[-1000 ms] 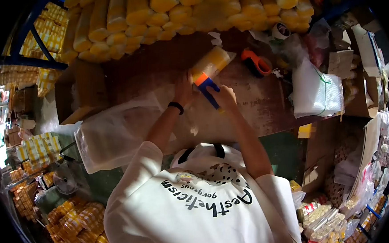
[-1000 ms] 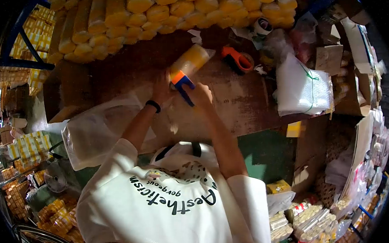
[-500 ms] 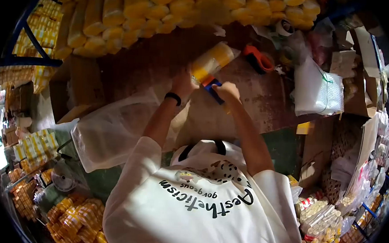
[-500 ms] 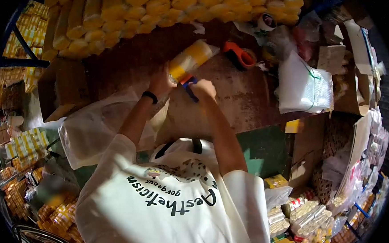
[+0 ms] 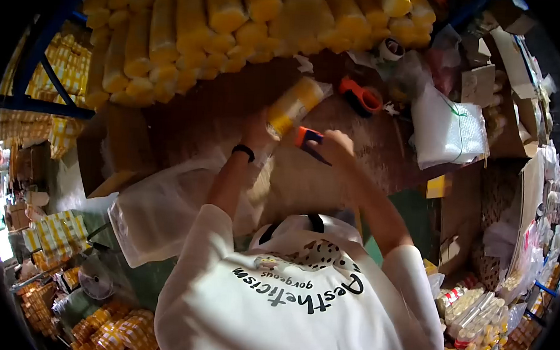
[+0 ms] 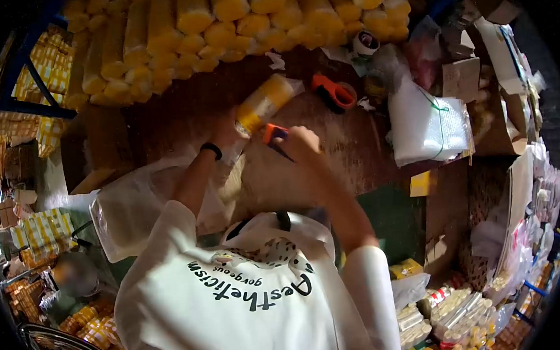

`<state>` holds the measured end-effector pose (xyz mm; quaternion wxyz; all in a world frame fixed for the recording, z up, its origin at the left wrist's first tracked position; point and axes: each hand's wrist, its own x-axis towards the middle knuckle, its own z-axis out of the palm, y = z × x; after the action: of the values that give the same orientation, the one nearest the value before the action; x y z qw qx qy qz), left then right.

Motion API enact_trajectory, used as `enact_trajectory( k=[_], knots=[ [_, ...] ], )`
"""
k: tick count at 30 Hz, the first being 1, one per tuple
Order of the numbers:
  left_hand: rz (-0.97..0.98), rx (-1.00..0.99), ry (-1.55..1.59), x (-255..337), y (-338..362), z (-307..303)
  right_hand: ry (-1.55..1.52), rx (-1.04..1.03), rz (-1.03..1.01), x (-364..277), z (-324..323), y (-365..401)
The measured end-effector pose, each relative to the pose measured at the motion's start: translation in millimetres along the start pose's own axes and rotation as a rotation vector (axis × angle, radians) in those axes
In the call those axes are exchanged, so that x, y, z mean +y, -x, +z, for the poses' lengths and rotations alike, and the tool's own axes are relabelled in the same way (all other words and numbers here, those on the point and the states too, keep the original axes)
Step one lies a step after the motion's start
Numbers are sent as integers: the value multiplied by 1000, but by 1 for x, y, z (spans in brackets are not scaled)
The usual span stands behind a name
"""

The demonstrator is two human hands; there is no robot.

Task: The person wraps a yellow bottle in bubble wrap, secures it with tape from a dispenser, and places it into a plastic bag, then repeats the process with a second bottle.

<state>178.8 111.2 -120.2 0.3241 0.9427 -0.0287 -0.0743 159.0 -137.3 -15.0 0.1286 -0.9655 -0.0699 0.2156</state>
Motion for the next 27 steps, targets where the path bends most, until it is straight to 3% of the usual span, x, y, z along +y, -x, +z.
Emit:
enact_trajectory(
  k=[1,2,4,6,7,11,13,14,17,22,25,27],
  knots=[
    [-22,-25,-19,4,4,1,-66,23,54,15,-10,9],
    [-16,6,-138,10,12,4,-96,225,26,43,3,18],
    [0,70,-378,29,30,15,-275,93,274,55,-25,48],
    [106,225,-523,49,57,30,-174,210,204,100,5,70],
    [203,346,-544,59,76,40,-321,281,202,115,19,79],
    [466,228,-323,89,140,65,-957,506,314,144,53,132],
    [595,228,-174,108,156,32,-1171,550,358,134,56,145],
    [669,388,-231,112,150,24,-1209,549,355,129,53,152],
    [289,270,-29,103,134,38,-1311,483,326,136,55,167],
    [320,143,338,133,124,32,-1195,446,35,138,54,190],
    [271,-198,951,188,129,-3,-1179,380,-113,121,31,207],
    [281,-389,1076,216,131,-23,-1046,386,-190,118,31,211]
  ],
)
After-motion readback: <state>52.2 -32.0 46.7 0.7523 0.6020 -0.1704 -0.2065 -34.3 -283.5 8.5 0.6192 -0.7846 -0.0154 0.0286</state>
